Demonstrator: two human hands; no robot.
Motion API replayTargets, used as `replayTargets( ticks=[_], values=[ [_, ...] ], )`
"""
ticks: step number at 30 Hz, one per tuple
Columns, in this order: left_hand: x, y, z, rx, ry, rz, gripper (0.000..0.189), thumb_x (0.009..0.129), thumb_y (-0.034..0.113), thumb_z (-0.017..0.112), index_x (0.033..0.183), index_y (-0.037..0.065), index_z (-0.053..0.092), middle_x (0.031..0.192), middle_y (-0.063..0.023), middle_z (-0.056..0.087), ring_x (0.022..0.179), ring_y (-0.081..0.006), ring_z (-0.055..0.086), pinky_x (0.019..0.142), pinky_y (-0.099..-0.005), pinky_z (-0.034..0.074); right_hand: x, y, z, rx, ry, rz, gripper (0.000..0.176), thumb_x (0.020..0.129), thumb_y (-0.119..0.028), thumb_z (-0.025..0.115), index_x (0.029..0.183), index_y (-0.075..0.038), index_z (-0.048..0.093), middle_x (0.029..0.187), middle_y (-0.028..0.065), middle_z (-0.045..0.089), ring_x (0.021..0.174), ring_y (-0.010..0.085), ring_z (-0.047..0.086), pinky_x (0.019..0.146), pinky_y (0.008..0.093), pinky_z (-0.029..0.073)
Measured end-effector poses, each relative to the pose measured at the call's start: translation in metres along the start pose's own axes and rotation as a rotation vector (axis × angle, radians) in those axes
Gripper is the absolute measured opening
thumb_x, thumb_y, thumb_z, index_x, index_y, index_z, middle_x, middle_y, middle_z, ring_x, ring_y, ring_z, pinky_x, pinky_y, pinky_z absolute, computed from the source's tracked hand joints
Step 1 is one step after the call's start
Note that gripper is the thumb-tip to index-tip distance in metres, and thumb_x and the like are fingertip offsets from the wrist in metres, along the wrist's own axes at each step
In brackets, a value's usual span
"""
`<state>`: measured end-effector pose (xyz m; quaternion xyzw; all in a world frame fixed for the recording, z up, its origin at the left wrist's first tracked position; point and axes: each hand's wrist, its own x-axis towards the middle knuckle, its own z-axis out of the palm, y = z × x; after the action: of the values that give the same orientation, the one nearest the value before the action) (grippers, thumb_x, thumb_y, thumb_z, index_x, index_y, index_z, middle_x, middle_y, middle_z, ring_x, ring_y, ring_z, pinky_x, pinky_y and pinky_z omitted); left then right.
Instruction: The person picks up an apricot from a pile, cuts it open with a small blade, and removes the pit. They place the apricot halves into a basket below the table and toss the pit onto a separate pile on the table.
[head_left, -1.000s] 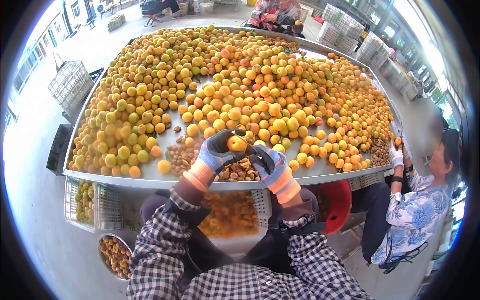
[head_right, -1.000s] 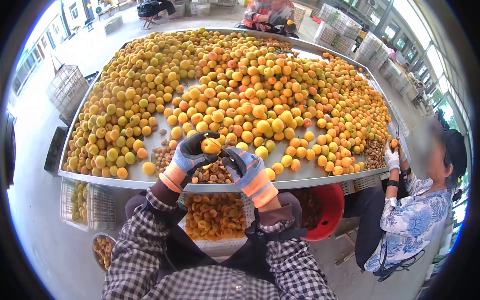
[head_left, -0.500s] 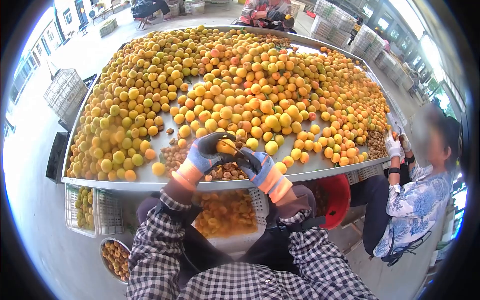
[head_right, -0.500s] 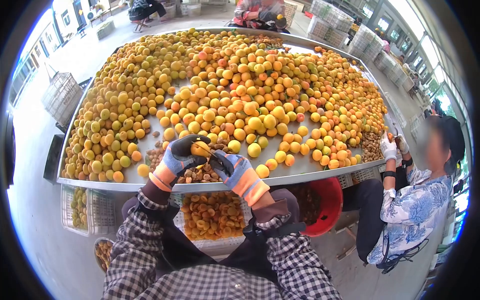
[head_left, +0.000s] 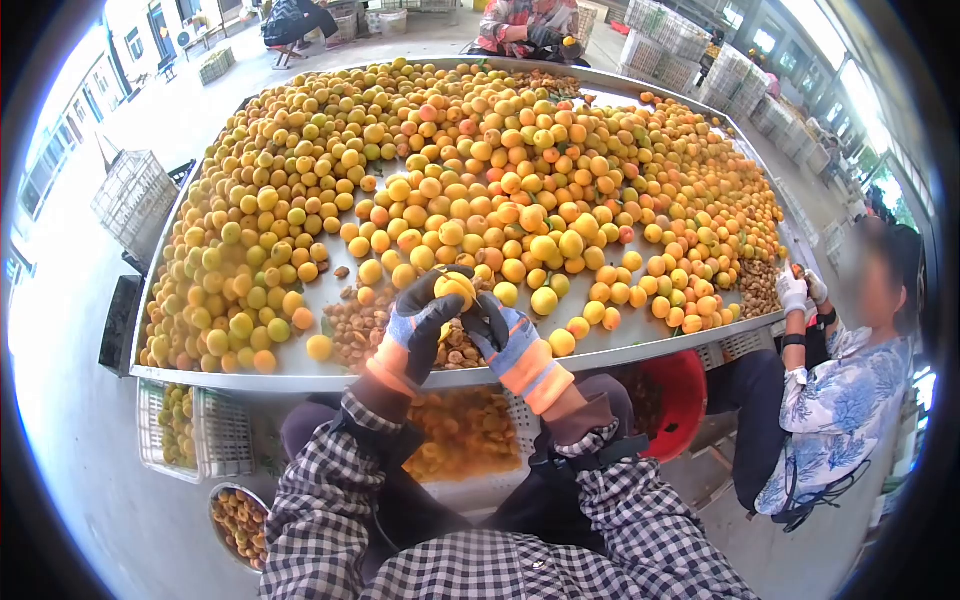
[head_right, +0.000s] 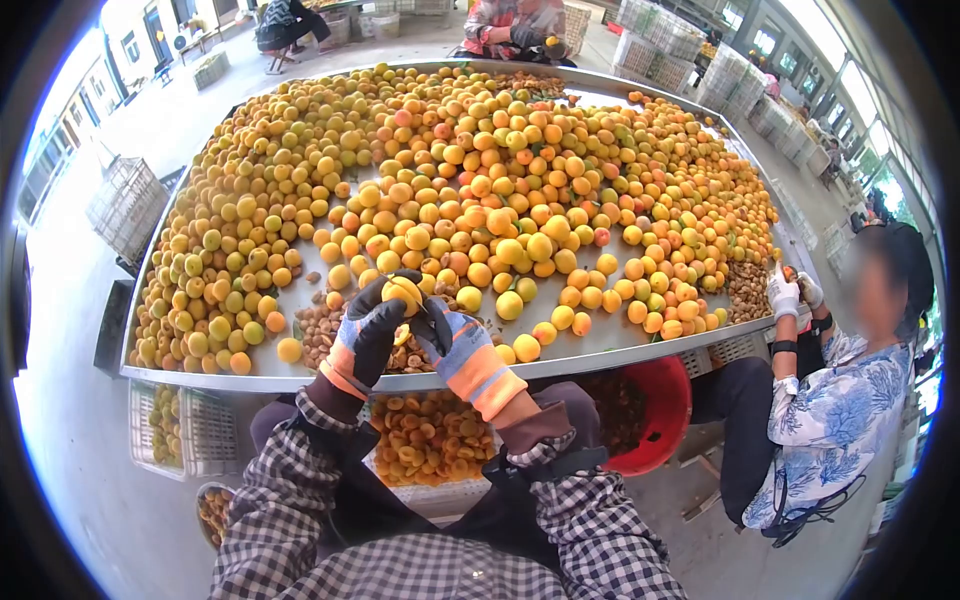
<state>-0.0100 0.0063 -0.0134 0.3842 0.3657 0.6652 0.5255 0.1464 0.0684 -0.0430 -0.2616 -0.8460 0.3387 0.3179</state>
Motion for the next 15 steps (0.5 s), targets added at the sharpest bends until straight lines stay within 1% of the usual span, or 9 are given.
replayTargets(
  ticks=[4,6,7,9,10,11,13,14,15],
  values=[
    [0.005,0.001,-0.002,-0.004,-0.016,-0.008,0.052,0.086,0.032,0.068,0.125,-0.001,0.055,0.111,-0.0054,0.063,0.106,-0.0143,0.057,0.096,-0.0302,0.042,0.000,-0.008,-0.005,0.003,-0.023,0.082,0.044,0.083,-0.012,0.065,0.123,-0.002,0.048,0.096,0.0194,0.065,0.089,0.0380,0.063,0.074,0.0424,0.051],
    [0.009,0.014,-0.004,0.152,-0.123,-0.090,0.056,0.085,0.030,0.070,0.128,-0.001,0.052,0.111,-0.0060,0.063,0.106,-0.0152,0.057,0.096,-0.0311,0.043,-0.005,-0.001,-0.006,-0.005,-0.002,0.057,0.044,0.083,-0.013,0.065,0.123,-0.002,0.048,0.096,0.0194,0.065,0.090,0.0378,0.062,0.075,0.0426,0.051],
    [0.010,0.012,-0.005,0.150,-0.128,-0.090,0.056,0.085,0.030,0.070,0.128,-0.001,0.052,0.111,-0.0060,0.063,0.106,-0.0152,0.057,0.096,-0.0311,0.043,-0.007,0.002,-0.007,-0.014,0.011,0.032,0.044,0.083,-0.013,0.064,0.123,-0.002,0.048,0.097,0.0194,0.064,0.091,0.0376,0.062,0.076,0.0427,0.050],
    [0.010,0.008,-0.007,0.210,-0.162,-0.003,0.057,0.081,0.020,0.075,0.129,-0.001,0.051,0.108,-0.0058,0.064,0.101,-0.0141,0.059,0.090,-0.0288,0.047,-0.007,0.001,-0.009,-0.012,0.003,0.029,0.044,0.084,-0.014,0.064,0.123,-0.002,0.048,0.097,0.0192,0.064,0.091,0.0374,0.062,0.076,0.0428,0.050],
    [0.009,0.008,-0.007,0.140,-0.145,-0.028,0.058,0.078,0.015,0.077,0.128,-0.001,0.051,0.109,-0.0065,0.064,0.099,-0.0146,0.060,0.088,-0.0287,0.048,-0.006,-0.002,-0.010,-0.008,-0.006,0.023,0.044,0.084,-0.014,0.064,0.123,-0.002,0.048,0.096,0.0190,0.064,0.091,0.0371,0.062,0.076,0.0430,0.050],
    [0.007,0.009,-0.004,0.141,-0.146,-0.028,0.058,0.078,0.015,0.077,0.128,-0.001,0.051,0.109,-0.0065,0.064,0.099,-0.0146,0.060,0.088,-0.0287,0.048,-0.006,-0.006,-0.010,-0.008,-0.005,0.023,0.044,0.084,-0.014,0.064,0.123,-0.002,0.048,0.096,0.0190,0.064,0.091,0.0371,0.062,0.076,0.0430,0.050],
    [0.003,0.009,0.006,0.048,-0.029,0.026,0.052,0.081,0.016,0.074,0.125,-0.001,0.052,0.107,-0.0073,0.064,0.099,-0.0155,0.061,0.089,-0.0292,0.048,-0.003,-0.014,-0.008,-0.007,0.020,0.002,0.042,0.084,-0.014,0.063,0.122,-0.002,0.048,0.094,0.0196,0.064,0.089,0.0382,0.062,0.075,0.0434,0.050],
    [0.001,0.008,0.015,0.008,0.020,0.042,0.046,0.085,0.021,0.070,0.123,-0.001,0.053,0.107,-0.0081,0.064,0.097,-0.0165,0.061,0.088,-0.0289,0.048,0.000,-0.013,-0.002,-0.003,0.024,0.000,0.042,0.084,-0.014,0.063,0.122,-0.002,0.048,0.094,0.0196,0.064,0.089,0.0382,0.062,0.075,0.0434,0.050],
    [0.000,-0.002,0.014,-0.115,-0.009,-0.003,0.053,0.090,0.032,0.063,0.131,0.001,0.048,0.119,-0.0123,0.061,0.111,-0.0202,0.057,0.098,-0.0333,0.043,0.002,-0.010,0.005,0.021,0.046,0.033,0.039,0.085,-0.010,0.062,0.121,-0.001,0.050,0.097,0.0197,0.064,0.092,0.0380,0.062,0.075,0.0422,0.050]
  ],
)
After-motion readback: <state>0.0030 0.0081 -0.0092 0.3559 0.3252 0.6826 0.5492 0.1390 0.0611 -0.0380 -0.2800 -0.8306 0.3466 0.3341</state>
